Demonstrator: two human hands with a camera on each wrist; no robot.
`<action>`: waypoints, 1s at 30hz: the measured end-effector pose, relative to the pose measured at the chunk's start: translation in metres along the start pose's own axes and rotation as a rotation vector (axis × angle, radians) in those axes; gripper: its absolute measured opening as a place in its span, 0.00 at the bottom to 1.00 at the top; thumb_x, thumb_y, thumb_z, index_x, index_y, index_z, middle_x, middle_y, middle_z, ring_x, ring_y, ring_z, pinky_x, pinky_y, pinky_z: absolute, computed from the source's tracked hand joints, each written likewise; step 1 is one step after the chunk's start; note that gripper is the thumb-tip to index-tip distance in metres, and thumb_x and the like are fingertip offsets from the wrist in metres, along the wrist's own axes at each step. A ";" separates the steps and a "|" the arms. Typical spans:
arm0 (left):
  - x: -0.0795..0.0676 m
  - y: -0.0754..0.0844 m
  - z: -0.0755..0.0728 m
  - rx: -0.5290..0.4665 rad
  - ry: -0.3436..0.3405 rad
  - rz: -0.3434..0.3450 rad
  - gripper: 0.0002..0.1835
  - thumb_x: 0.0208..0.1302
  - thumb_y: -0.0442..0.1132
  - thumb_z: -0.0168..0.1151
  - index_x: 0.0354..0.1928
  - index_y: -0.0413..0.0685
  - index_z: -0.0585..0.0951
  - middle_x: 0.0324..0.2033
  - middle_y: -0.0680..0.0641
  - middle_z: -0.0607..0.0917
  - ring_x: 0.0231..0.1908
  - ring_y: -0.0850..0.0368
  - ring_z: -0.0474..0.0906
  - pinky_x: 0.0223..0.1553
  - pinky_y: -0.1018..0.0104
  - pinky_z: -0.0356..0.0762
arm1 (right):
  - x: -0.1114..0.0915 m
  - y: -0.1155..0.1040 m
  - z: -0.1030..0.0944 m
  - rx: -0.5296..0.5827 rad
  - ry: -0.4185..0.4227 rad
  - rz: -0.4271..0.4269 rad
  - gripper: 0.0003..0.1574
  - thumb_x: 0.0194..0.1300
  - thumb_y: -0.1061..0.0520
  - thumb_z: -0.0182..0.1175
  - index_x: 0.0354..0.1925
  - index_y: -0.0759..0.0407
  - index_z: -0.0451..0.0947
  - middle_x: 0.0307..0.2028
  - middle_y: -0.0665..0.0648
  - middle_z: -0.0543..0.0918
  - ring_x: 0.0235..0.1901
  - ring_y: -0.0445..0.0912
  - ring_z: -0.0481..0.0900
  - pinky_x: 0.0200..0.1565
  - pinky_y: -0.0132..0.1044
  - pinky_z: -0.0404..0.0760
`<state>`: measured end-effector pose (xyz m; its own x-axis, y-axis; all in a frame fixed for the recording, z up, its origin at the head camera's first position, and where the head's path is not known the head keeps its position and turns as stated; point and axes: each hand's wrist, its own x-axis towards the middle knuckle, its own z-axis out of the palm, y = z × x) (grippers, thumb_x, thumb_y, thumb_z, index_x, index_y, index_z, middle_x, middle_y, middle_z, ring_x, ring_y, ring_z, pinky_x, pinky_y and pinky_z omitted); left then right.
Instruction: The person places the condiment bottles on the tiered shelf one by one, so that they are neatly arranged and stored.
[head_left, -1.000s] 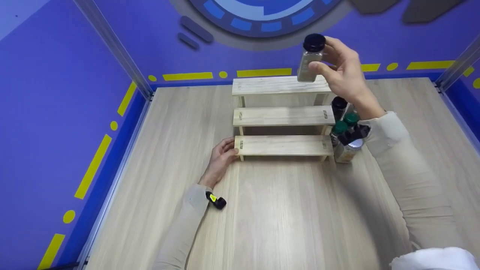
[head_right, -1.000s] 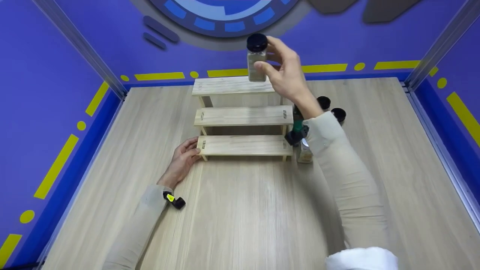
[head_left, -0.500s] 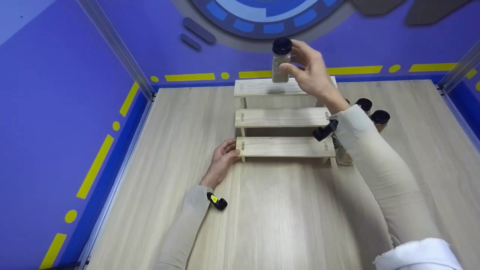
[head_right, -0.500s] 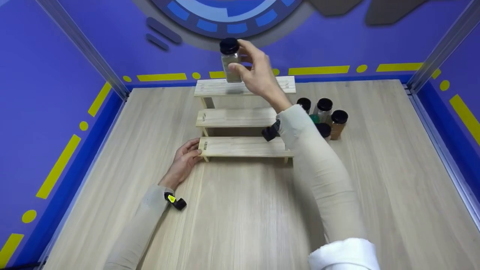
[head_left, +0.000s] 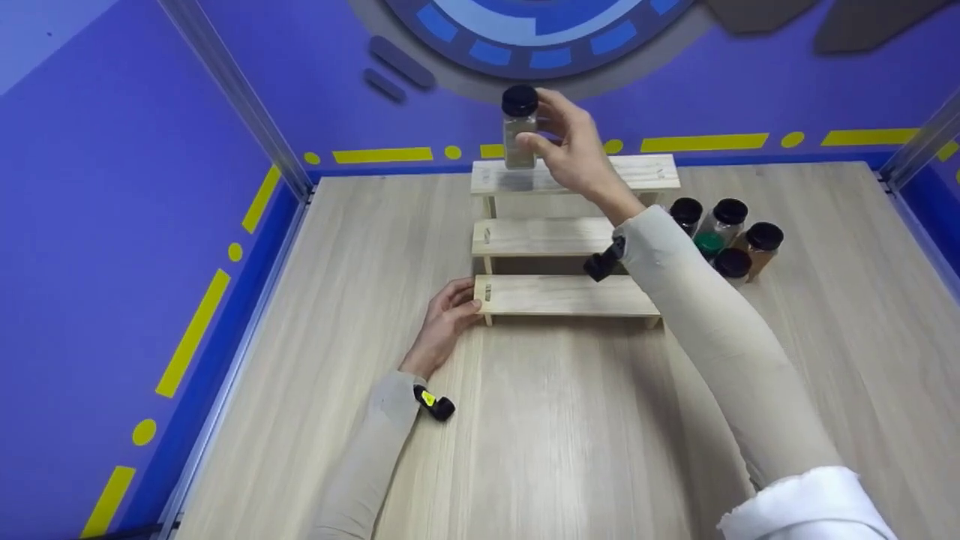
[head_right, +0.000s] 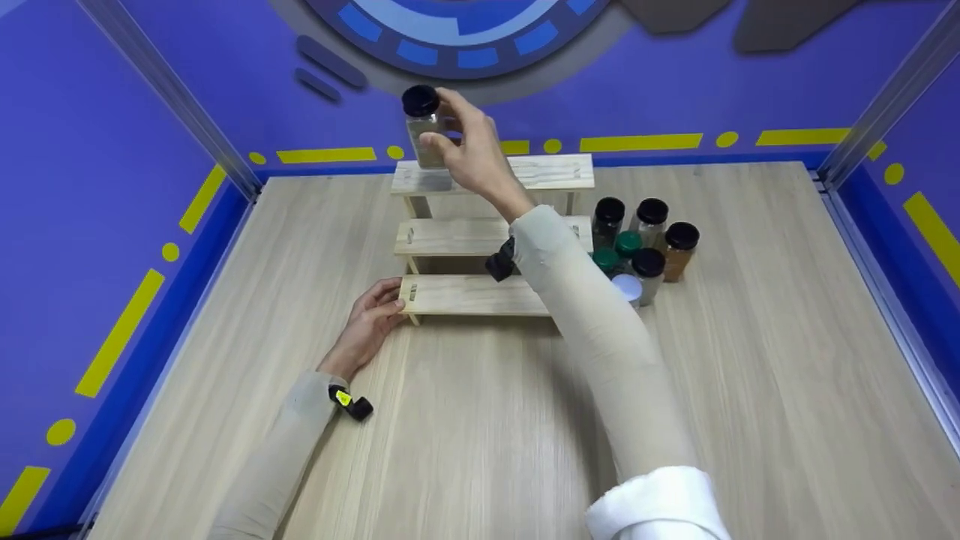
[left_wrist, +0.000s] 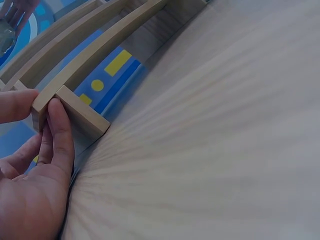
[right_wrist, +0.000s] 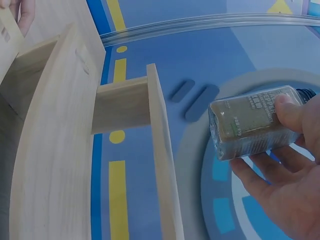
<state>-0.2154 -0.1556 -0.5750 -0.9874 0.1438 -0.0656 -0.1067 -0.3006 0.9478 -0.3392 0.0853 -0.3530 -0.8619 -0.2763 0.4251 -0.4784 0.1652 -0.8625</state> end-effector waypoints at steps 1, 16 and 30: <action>-0.001 0.000 0.000 -0.002 0.000 0.000 0.24 0.71 0.27 0.61 0.68 0.31 0.73 0.56 0.43 0.83 0.51 0.56 0.82 0.51 0.63 0.84 | 0.001 0.001 0.003 0.004 -0.002 -0.003 0.33 0.72 0.63 0.67 0.72 0.56 0.75 0.65 0.60 0.84 0.63 0.55 0.84 0.66 0.43 0.82; 0.001 0.004 -0.001 0.003 -0.011 -0.009 0.24 0.71 0.27 0.61 0.68 0.32 0.72 0.58 0.43 0.81 0.52 0.56 0.81 0.52 0.63 0.83 | 0.006 0.017 0.024 0.015 -0.056 0.011 0.34 0.74 0.64 0.65 0.74 0.59 0.72 0.67 0.63 0.82 0.68 0.55 0.81 0.71 0.43 0.78; 0.000 0.001 -0.002 0.002 -0.016 -0.015 0.26 0.72 0.27 0.60 0.70 0.29 0.71 0.59 0.41 0.81 0.53 0.57 0.81 0.53 0.64 0.83 | 0.005 0.025 0.034 -0.002 -0.057 0.032 0.33 0.74 0.65 0.65 0.74 0.61 0.71 0.68 0.64 0.80 0.67 0.58 0.81 0.70 0.45 0.79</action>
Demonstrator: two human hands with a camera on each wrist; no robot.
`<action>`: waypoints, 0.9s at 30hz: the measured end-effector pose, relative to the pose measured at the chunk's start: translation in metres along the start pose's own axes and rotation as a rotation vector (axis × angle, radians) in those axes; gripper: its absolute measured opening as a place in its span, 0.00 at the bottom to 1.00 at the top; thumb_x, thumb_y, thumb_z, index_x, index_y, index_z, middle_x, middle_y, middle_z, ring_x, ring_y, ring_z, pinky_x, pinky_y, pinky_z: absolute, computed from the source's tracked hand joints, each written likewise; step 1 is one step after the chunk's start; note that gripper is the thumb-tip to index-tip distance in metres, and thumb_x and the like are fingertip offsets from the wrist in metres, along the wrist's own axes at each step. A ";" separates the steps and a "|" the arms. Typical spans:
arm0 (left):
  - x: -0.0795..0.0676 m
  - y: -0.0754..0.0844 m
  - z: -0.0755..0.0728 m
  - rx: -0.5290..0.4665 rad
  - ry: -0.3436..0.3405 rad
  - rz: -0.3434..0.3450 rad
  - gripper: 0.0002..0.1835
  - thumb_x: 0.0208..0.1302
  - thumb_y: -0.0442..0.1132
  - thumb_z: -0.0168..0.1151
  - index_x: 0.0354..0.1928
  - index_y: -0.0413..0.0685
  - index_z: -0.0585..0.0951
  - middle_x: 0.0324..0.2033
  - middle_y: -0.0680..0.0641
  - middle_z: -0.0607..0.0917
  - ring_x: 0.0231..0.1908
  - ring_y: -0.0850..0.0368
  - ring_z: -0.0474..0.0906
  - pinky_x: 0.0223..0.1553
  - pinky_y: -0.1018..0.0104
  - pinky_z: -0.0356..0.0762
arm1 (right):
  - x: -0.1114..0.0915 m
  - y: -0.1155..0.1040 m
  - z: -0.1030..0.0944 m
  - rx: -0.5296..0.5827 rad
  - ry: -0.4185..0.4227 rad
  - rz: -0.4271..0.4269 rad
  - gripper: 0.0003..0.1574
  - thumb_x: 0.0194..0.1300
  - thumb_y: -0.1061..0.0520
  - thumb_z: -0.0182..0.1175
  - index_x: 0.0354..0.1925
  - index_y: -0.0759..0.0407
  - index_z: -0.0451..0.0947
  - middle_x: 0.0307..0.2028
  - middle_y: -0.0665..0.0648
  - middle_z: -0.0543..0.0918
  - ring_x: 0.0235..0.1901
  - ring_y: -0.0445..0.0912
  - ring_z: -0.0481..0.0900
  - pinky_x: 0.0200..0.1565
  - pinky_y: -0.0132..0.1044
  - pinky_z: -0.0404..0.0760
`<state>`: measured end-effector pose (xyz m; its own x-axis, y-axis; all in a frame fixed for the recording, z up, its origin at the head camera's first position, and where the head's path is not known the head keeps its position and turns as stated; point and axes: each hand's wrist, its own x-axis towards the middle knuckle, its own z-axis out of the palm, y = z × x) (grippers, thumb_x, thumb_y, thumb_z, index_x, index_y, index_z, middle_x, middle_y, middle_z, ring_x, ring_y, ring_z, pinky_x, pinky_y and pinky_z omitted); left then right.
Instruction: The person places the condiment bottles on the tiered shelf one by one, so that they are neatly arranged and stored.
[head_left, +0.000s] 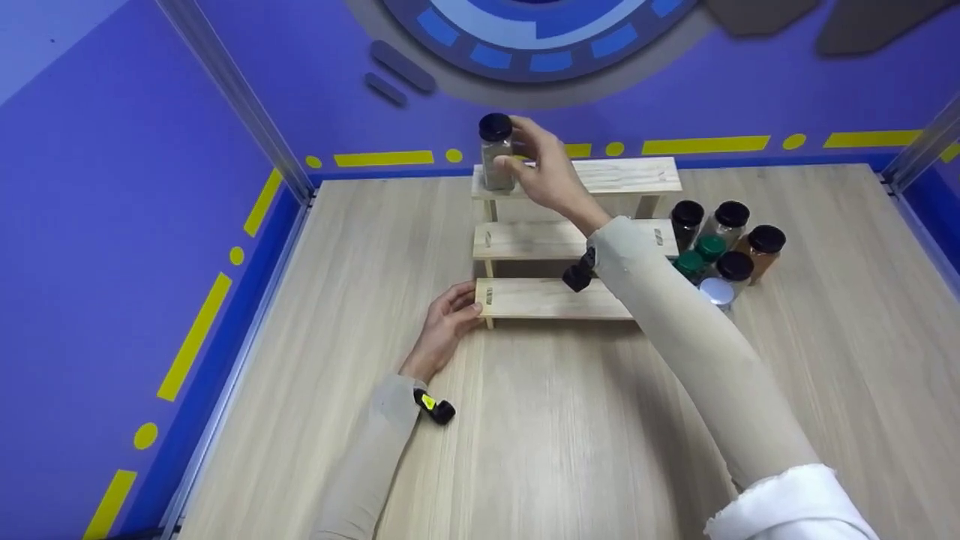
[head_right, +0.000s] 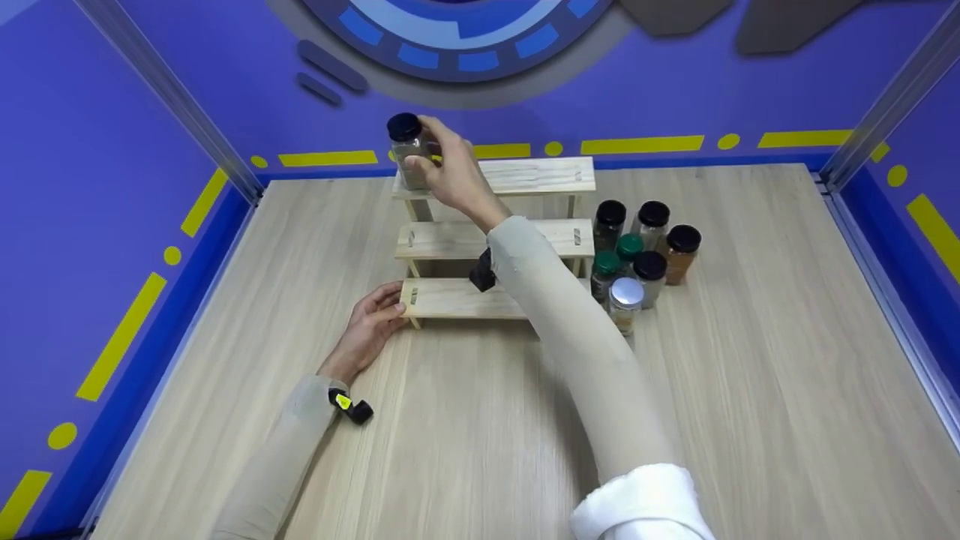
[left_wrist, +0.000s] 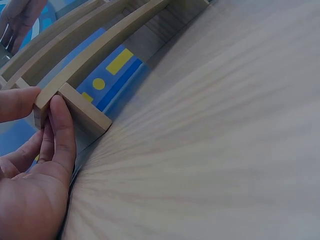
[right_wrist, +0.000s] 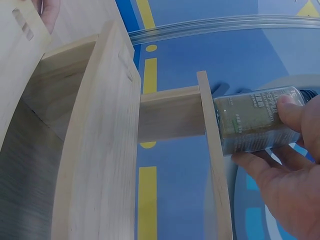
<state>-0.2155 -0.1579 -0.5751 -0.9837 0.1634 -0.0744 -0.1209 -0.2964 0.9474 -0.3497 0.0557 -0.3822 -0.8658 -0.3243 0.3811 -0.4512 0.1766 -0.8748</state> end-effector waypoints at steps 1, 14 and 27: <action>0.000 0.000 0.000 -0.003 0.000 0.000 0.26 0.72 0.27 0.60 0.70 0.29 0.71 0.59 0.42 0.81 0.52 0.57 0.81 0.53 0.64 0.84 | -0.001 0.000 0.000 0.000 -0.001 0.007 0.33 0.74 0.65 0.65 0.74 0.60 0.71 0.68 0.64 0.80 0.67 0.58 0.81 0.70 0.45 0.79; -0.001 0.001 0.001 -0.023 -0.003 0.002 0.27 0.72 0.27 0.61 0.71 0.30 0.70 0.57 0.42 0.82 0.51 0.56 0.82 0.50 0.65 0.85 | -0.017 -0.022 -0.029 -0.070 -0.028 0.026 0.39 0.75 0.58 0.67 0.78 0.56 0.67 0.73 0.61 0.76 0.74 0.54 0.74 0.75 0.45 0.72; -0.002 0.000 0.001 -0.017 -0.003 0.002 0.28 0.71 0.27 0.60 0.71 0.29 0.70 0.58 0.41 0.81 0.53 0.55 0.82 0.53 0.63 0.84 | -0.083 -0.044 -0.089 -0.082 -0.005 -0.005 0.34 0.72 0.61 0.69 0.73 0.62 0.74 0.68 0.62 0.81 0.70 0.54 0.77 0.74 0.48 0.73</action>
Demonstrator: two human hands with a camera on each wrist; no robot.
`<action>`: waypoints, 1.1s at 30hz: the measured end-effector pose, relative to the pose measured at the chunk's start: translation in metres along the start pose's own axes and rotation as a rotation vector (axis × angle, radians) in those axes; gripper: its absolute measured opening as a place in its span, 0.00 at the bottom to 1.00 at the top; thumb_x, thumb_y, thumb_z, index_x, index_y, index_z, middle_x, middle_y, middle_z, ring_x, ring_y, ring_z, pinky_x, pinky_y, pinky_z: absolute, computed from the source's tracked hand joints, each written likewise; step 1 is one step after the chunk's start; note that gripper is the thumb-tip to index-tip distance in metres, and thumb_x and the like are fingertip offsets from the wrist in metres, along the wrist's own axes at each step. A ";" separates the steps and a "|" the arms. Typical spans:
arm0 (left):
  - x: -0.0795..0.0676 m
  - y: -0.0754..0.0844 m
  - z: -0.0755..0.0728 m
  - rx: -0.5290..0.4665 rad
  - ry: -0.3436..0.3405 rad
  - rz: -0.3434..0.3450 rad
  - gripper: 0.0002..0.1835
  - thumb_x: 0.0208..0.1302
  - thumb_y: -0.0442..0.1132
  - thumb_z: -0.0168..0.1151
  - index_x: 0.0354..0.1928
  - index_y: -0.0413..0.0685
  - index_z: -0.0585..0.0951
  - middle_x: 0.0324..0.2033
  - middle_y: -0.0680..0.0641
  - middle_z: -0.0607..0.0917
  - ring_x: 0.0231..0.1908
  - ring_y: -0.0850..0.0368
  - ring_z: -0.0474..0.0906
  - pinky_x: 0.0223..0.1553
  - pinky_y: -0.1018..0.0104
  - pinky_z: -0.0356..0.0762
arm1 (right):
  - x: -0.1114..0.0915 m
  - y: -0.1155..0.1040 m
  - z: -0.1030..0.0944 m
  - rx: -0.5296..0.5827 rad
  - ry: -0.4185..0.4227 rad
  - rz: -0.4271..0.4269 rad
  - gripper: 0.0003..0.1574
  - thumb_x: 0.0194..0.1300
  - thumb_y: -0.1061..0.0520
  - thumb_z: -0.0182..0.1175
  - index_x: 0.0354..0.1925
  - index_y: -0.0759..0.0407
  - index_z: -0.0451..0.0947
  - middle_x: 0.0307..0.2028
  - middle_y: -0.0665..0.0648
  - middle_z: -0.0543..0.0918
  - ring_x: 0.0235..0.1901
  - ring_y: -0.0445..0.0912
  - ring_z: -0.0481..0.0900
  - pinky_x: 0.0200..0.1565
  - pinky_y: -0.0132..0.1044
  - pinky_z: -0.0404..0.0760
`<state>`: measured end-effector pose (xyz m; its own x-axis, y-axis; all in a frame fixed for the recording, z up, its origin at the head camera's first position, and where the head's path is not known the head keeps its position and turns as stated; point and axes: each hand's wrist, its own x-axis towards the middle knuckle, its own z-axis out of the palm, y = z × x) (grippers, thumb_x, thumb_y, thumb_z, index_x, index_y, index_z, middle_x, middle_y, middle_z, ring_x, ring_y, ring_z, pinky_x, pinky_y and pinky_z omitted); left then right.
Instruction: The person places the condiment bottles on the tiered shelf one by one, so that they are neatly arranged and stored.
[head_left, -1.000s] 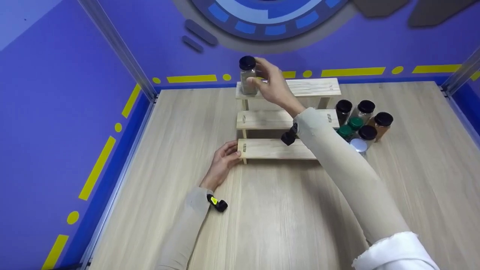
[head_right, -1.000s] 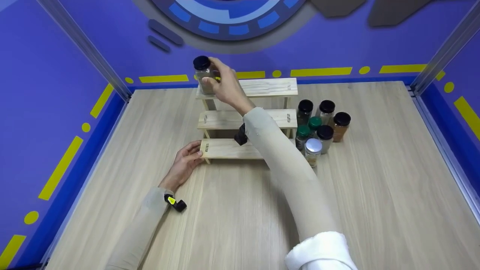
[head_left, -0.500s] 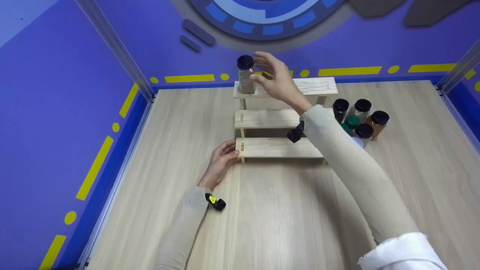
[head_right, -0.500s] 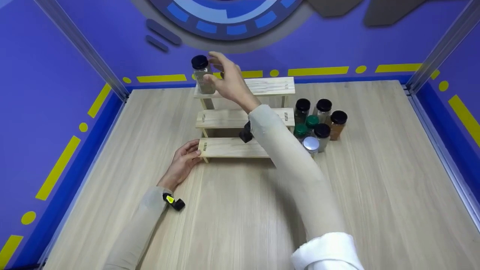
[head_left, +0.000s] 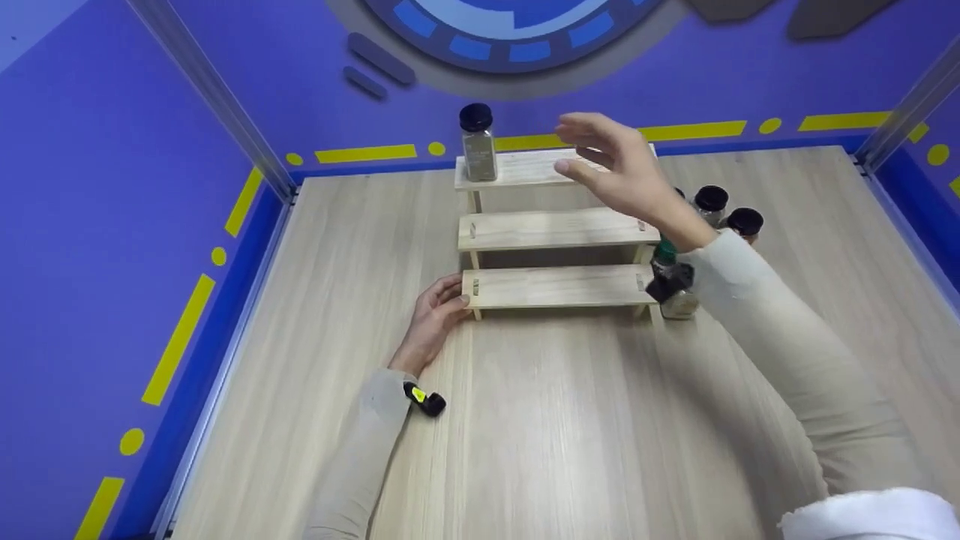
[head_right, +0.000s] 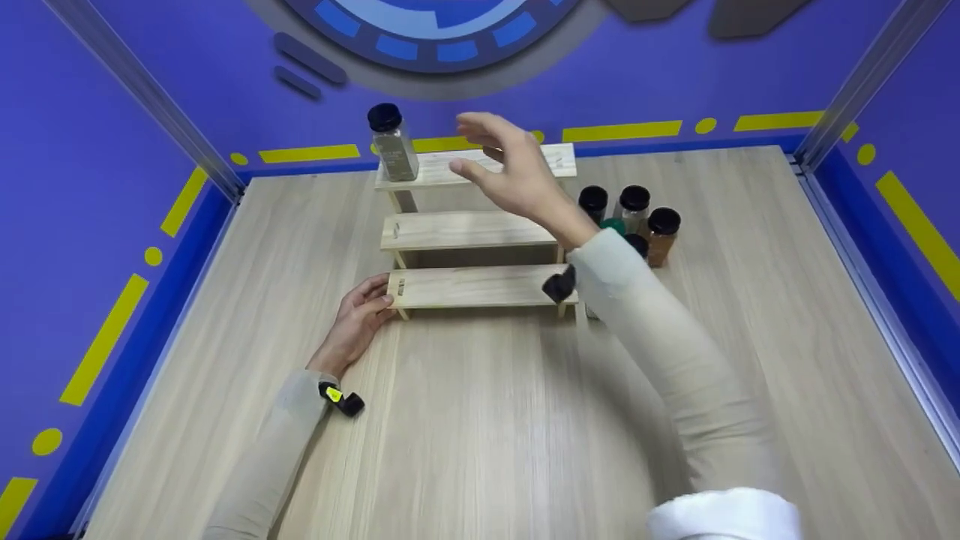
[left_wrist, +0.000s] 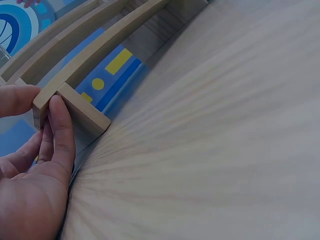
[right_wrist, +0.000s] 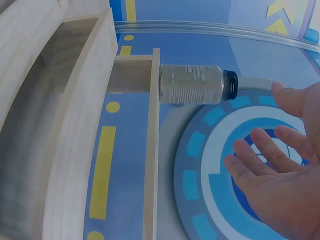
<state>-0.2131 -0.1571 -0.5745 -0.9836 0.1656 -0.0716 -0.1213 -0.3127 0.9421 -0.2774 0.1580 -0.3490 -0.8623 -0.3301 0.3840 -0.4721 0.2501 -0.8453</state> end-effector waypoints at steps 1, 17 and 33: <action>0.000 0.000 0.000 0.002 0.002 -0.002 0.28 0.71 0.27 0.60 0.71 0.29 0.70 0.59 0.41 0.81 0.53 0.55 0.82 0.53 0.64 0.84 | -0.006 0.001 -0.004 -0.001 0.003 -0.003 0.33 0.72 0.61 0.69 0.72 0.62 0.74 0.68 0.62 0.81 0.69 0.54 0.78 0.74 0.48 0.74; 0.000 0.000 -0.002 0.026 0.017 -0.019 0.28 0.72 0.28 0.60 0.71 0.30 0.70 0.58 0.41 0.81 0.52 0.57 0.81 0.51 0.65 0.84 | -0.091 0.028 -0.063 -0.075 0.087 0.009 0.32 0.73 0.69 0.65 0.72 0.66 0.74 0.62 0.62 0.84 0.63 0.44 0.82 0.66 0.30 0.78; -0.002 -0.001 0.000 0.018 0.026 -0.015 0.28 0.71 0.28 0.61 0.71 0.30 0.70 0.59 0.40 0.80 0.51 0.56 0.81 0.52 0.64 0.84 | -0.172 0.081 -0.091 -0.097 0.093 0.054 0.34 0.70 0.73 0.65 0.72 0.69 0.71 0.61 0.59 0.83 0.62 0.41 0.82 0.63 0.26 0.78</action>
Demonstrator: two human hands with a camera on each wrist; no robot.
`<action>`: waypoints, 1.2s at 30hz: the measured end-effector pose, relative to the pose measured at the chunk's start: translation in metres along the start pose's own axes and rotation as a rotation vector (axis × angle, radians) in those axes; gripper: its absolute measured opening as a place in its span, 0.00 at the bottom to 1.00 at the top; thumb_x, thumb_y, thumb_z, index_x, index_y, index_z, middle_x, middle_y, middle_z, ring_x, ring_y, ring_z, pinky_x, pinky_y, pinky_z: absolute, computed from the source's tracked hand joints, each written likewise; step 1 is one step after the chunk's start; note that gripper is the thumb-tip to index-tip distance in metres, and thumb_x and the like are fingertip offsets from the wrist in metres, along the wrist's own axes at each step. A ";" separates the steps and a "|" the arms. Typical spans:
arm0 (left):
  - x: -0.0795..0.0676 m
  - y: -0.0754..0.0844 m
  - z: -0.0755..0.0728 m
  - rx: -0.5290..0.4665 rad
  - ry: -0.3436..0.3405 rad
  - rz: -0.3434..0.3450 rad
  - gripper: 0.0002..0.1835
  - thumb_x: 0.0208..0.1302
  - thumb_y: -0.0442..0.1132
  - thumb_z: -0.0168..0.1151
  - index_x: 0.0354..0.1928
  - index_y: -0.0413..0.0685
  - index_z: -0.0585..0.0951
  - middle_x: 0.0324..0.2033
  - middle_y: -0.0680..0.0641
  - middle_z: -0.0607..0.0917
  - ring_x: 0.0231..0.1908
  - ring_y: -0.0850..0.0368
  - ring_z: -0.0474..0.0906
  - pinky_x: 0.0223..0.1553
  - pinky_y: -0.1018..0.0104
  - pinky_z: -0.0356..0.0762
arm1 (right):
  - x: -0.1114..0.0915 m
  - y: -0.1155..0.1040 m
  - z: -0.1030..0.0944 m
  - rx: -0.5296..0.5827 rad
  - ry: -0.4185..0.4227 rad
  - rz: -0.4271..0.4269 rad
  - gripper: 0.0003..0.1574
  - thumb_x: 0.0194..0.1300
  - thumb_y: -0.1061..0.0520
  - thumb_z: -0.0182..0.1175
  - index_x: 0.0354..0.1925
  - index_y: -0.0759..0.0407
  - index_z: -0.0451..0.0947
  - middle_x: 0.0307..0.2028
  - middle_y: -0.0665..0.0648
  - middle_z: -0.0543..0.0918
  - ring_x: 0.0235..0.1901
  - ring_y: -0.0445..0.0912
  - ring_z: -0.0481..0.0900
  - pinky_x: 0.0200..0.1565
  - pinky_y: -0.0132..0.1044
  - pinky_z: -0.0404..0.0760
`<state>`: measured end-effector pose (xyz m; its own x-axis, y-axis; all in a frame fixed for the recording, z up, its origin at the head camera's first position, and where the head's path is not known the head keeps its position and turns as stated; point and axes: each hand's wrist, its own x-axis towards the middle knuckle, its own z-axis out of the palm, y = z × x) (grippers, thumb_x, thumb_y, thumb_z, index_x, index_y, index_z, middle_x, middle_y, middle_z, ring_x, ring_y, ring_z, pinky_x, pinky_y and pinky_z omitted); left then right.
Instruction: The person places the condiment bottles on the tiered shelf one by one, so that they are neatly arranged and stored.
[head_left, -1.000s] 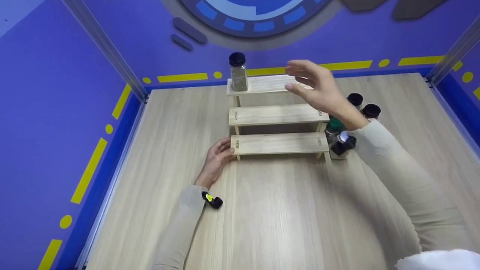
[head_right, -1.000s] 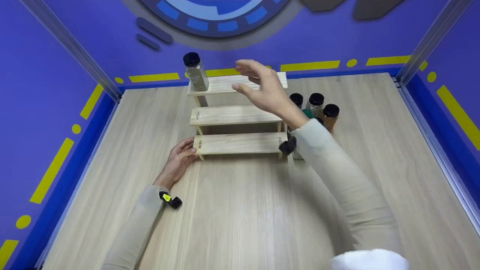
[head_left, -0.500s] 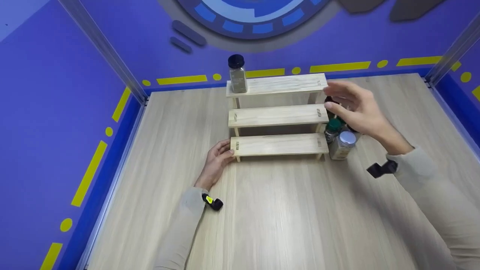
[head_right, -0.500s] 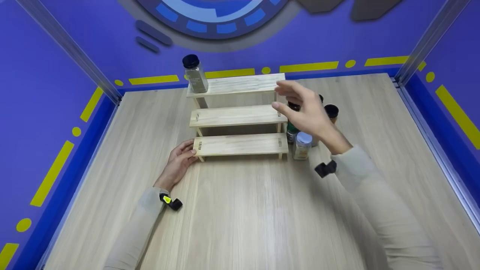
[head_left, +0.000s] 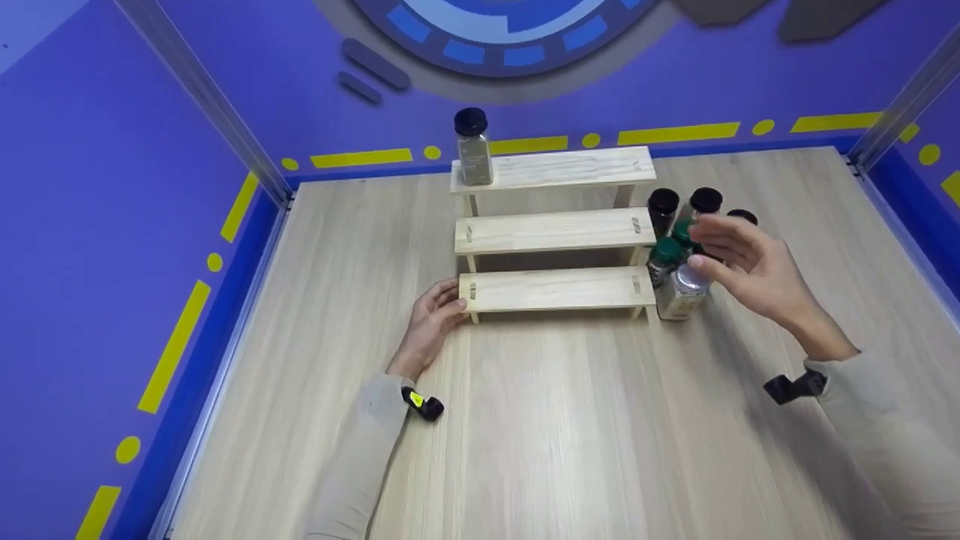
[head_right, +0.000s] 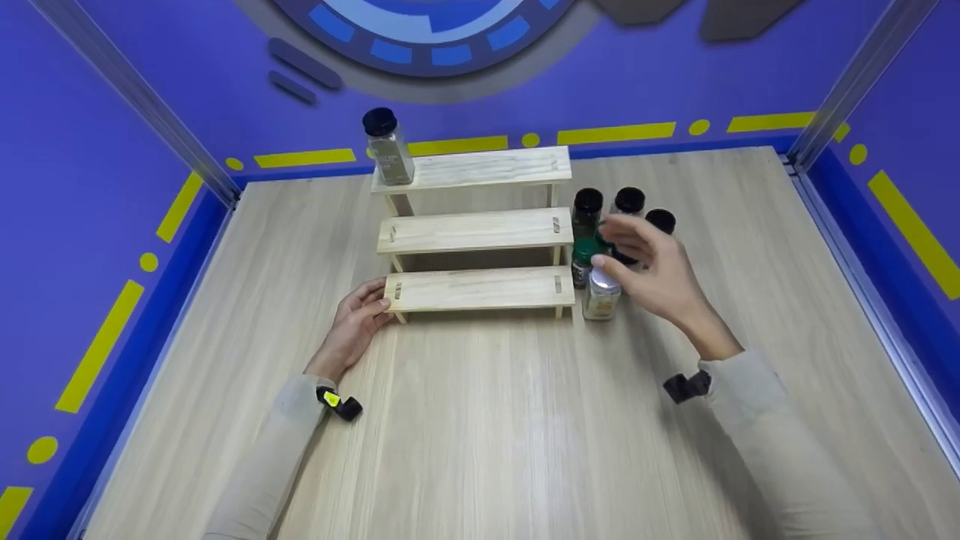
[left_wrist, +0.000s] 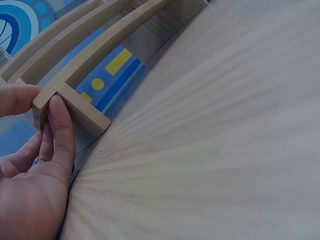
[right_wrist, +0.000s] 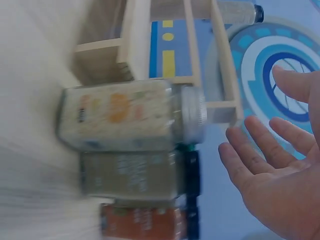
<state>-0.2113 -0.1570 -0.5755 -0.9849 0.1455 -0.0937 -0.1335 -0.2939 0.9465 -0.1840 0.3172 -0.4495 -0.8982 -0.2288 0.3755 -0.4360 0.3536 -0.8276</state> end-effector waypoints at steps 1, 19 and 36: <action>0.000 0.000 0.000 0.002 -0.003 -0.001 0.28 0.71 0.28 0.60 0.71 0.30 0.70 0.59 0.39 0.80 0.52 0.56 0.81 0.53 0.64 0.84 | -0.004 0.004 0.000 0.013 0.004 0.002 0.34 0.70 0.74 0.64 0.72 0.71 0.71 0.61 0.60 0.83 0.61 0.42 0.82 0.63 0.26 0.78; 0.001 0.000 -0.001 -0.002 0.000 -0.004 0.29 0.70 0.27 0.60 0.71 0.28 0.69 0.60 0.38 0.80 0.51 0.55 0.82 0.52 0.65 0.84 | -0.030 0.036 0.011 0.342 0.168 0.052 0.32 0.59 0.84 0.66 0.62 0.82 0.75 0.57 0.70 0.85 0.56 0.50 0.86 0.59 0.32 0.84; 0.001 0.000 0.000 -0.021 0.006 -0.003 0.27 0.70 0.26 0.60 0.70 0.30 0.71 0.58 0.42 0.81 0.51 0.56 0.81 0.51 0.66 0.83 | -0.043 0.043 0.024 0.267 0.229 0.111 0.33 0.55 0.84 0.69 0.61 0.79 0.78 0.54 0.57 0.89 0.55 0.43 0.85 0.57 0.30 0.85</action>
<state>-0.2125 -0.1567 -0.5752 -0.9852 0.1408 -0.0980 -0.1383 -0.3136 0.9394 -0.1627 0.3204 -0.5116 -0.9417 0.0170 0.3360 -0.3323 0.1092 -0.9368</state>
